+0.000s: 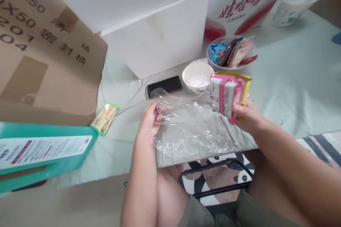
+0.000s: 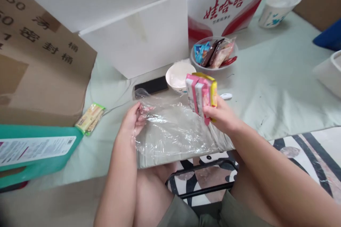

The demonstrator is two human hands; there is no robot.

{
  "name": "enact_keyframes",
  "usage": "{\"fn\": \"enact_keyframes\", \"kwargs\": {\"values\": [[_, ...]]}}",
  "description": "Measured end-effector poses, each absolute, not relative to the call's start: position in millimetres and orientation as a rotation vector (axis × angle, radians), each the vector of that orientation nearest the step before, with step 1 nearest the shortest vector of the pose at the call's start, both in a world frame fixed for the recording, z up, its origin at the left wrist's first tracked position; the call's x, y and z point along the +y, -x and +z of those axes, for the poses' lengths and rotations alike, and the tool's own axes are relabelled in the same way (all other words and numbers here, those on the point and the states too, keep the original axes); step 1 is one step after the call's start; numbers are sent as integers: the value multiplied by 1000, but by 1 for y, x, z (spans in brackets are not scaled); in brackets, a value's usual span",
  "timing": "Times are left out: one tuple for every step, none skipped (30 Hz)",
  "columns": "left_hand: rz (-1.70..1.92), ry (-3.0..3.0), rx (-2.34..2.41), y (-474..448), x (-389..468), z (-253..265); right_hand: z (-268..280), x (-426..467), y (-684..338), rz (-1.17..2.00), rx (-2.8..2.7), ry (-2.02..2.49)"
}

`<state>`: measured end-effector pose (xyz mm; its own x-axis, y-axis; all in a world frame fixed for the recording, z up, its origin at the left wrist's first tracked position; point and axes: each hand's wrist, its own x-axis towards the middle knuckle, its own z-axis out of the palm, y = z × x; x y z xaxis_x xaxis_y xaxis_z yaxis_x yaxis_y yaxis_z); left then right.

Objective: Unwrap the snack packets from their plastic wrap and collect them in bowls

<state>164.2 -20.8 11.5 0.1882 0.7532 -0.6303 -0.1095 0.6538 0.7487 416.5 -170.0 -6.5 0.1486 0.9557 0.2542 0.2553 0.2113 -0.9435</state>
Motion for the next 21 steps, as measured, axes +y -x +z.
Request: {"fn": "enact_keyframes", "kwargs": {"values": [[663, -643, 1242, -165, -21, 12, 0, -172, -423, 840, -1199, 1243], [659, -653, 1240, -166, -21, 12, 7, -174, -430, 881, -1060, 1219], [655, -660, 1238, -168, -21, 13, 15, -173, -438, 886, -949, 1222], [652, -665, 1239, -170, -21, 14, 24, -171, -447, 857, -851, 1234], [650, -669, 1240, -171, -20, 15, 34, -167, -457, 813, -770, 1244], [647, -673, 1241, -173, -20, 15, 43, -161, -468, 772, -701, 1254], [642, -676, 1243, -175, -20, 16, 53, -152, -479, 710, -646, 1252], [638, -679, 1244, -177, -20, 17, 63, -143, -491, 691, -628, 1257], [632, -683, 1245, -179, -20, 18, 72, -132, -502, 691, -612, 1288], [628, -687, 1248, -180, -20, 18, 82, -122, -513, 730, -583, 1346], [625, -691, 1251, -181, -20, 19, 90, -111, -522, 778, -533, 1431], [623, -695, 1255, -182, -20, 19, 98, -102, -530, 807, -477, 1518], [620, -700, 1257, -183, -20, 19, 104, -93, -537, 829, -432, 1599], [616, -705, 1258, -183, -19, 19, 109, -85, -542, 840, -397, 1680], [614, -711, 1257, -183, -19, 19, 112, -78, -545, 838, -374, 1758], [613, -716, 1256, -182, -19, 19, 114, -72, -547, 833, -357, 1831], [613, -719, 1255, -182, -19, 18, 114, -67, -548, 825, -344, 1895], [615, -722, 1254, -181, -18, 18, 113, -63, -548, 817, -335, 1946], [620, -724, 1252, -181, -18, 18, 112, -59, -547, 814, -331, 1984], [625, -725, 1249, -180, -17, 17, 111, -56, -545, 818, -331, 2006], [628, -726, 1243, -180, -17, 17, 111, -53, -544, 828, -339, 2011]]}}
